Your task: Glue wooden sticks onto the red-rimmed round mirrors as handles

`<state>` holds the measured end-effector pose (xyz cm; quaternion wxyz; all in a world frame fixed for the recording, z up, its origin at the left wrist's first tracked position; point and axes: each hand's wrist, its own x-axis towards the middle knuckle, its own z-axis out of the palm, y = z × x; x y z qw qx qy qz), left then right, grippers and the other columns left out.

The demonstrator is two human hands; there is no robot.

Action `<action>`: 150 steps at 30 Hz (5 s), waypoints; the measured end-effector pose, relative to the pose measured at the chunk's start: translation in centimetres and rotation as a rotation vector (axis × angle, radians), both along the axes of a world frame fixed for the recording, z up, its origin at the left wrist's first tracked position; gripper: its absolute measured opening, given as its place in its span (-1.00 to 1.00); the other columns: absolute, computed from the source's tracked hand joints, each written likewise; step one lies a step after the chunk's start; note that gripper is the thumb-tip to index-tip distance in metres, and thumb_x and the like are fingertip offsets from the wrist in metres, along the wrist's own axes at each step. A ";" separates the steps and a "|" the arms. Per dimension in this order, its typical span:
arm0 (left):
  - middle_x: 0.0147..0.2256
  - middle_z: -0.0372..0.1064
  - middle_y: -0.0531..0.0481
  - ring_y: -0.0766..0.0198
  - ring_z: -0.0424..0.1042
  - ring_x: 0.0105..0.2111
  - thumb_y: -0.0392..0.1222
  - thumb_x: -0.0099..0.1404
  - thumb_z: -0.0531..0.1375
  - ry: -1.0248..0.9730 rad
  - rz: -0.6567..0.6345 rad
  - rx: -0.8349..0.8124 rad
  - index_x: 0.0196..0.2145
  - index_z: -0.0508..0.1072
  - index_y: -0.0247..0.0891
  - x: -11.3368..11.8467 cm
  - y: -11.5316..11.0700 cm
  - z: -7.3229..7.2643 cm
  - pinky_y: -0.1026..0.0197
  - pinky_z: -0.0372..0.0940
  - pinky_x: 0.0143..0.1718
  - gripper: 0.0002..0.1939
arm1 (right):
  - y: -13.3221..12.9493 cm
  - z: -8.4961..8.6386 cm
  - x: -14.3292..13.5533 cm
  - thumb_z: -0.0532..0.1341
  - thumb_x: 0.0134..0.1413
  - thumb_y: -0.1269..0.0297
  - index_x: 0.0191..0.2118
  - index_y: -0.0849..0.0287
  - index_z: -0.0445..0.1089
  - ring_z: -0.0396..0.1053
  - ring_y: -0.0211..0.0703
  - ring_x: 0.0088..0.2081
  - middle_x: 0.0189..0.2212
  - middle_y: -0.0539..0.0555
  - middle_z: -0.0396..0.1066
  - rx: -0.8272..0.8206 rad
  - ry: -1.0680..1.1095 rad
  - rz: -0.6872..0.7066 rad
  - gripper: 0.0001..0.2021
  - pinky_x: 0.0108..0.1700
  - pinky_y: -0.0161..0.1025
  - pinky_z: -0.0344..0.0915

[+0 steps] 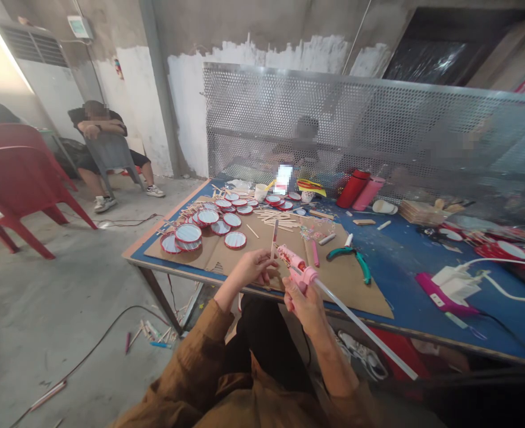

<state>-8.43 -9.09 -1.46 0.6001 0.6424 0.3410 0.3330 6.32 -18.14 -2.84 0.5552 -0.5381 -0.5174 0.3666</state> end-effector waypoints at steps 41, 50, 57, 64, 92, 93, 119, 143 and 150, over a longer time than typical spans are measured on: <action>-0.19 0.48 -0.17 0.49 0.39 -0.63 0.01 0.23 0.17 -0.035 -0.005 0.017 -0.11 0.37 -0.35 -0.1 0.3 -0.3 0.47 0.26 -0.66 -0.60 | -0.3 -0.9 0.1 0.24 0.06 -0.07 -0.15 0.15 0.24 0.01 -0.40 -0.75 -0.76 -0.24 0.05 -0.046 0.019 0.056 -0.59 -0.72 -0.44 -0.12; -0.19 0.47 -0.15 0.46 0.40 -0.63 0.01 0.24 0.15 -0.054 0.000 0.019 -0.10 0.36 -0.34 0.0 0.5 -0.8 0.42 0.28 -0.66 -0.61 | -0.7 -0.1 -0.2 0.22 0.07 -0.07 -0.21 0.15 0.22 -0.02 -0.40 -0.76 -0.78 -0.25 0.02 -0.068 0.000 0.065 -0.61 -0.73 -0.45 -0.15; -0.22 0.48 -0.14 0.44 0.41 -0.62 -0.01 0.25 0.15 -0.052 0.004 -0.002 -0.15 0.36 -0.34 0.0 0.4 -0.6 0.42 0.28 -0.65 -0.66 | -0.9 0.0 -0.3 0.22 0.04 -0.08 -0.23 0.15 0.25 -0.02 -0.40 -0.78 -0.80 -0.24 0.04 -0.089 -0.010 0.055 -0.61 -0.75 -0.44 -0.14; -0.37 0.46 -0.04 0.41 0.41 -0.63 -0.04 0.26 0.15 -0.059 0.008 -0.017 -0.18 0.35 -0.34 -0.1 0.2 -0.2 0.40 0.28 -0.65 -0.70 | -1.0 -0.2 -0.1 0.21 0.08 -0.06 -0.20 0.17 0.25 -0.01 -0.40 -0.76 -0.79 -0.23 0.05 -0.088 -0.021 0.077 -0.62 -0.73 -0.45 -0.11; -0.63 0.34 0.10 0.35 0.39 -0.67 -0.13 0.30 0.11 -0.064 0.054 -0.048 -0.09 0.37 -0.34 -0.1 0.0 -0.1 0.38 0.26 -0.64 -0.71 | -1.4 -0.5 0.0 0.18 0.15 -0.01 -0.08 0.19 0.23 -0.02 -0.42 -0.74 -0.77 -0.24 0.03 -0.073 -0.045 0.113 -0.62 -0.70 -0.46 -0.13; -0.63 0.34 0.10 0.35 0.38 -0.67 -0.12 0.31 0.10 -0.062 0.052 -0.050 -0.08 0.37 -0.35 -0.1 -0.1 -0.1 0.38 0.25 -0.65 -0.70 | -1.4 -0.5 0.0 0.18 0.15 -0.01 -0.09 0.19 0.23 -0.02 -0.42 -0.75 -0.78 -0.25 0.03 -0.072 -0.046 0.114 -0.62 -0.70 -0.45 -0.13; -0.63 0.34 0.12 0.39 0.35 -0.71 -0.09 0.28 0.16 -0.084 0.067 -0.096 -0.02 0.39 -0.36 -0.1 -0.4 0.8 0.40 0.21 -0.67 -0.62 | -1.8 0.0 -0.1 0.20 0.09 -0.04 -0.07 0.18 0.25 -0.03 -0.41 -0.75 -0.78 -0.25 0.01 -0.103 -0.038 0.107 -0.58 -0.71 -0.45 -0.15; -0.41 0.48 -0.02 0.37 0.45 -0.61 -0.09 0.26 0.17 -0.126 0.046 -0.090 -0.08 0.36 -0.33 -0.2 0.0 0.1 0.42 0.27 -0.65 -0.67 | -1.4 -0.4 0.0 0.22 0.08 -0.04 -0.20 0.16 0.21 -0.02 -0.41 -0.76 -0.78 -0.26 0.01 -0.091 -0.024 0.089 -0.62 -0.71 -0.44 -0.13; -0.31 0.50 -0.11 0.38 0.47 -0.59 -0.06 0.28 0.15 -0.106 0.002 -0.053 -0.07 0.35 -0.35 -0.3 0.2 -0.3 0.44 0.27 -0.65 -0.65 | -1.2 0.3 -0.1 0.22 0.07 -0.05 -0.17 0.18 0.23 -0.03 -0.42 -0.76 -0.78 -0.25 0.03 -0.095 -0.033 0.076 -0.60 -0.72 -0.45 -0.15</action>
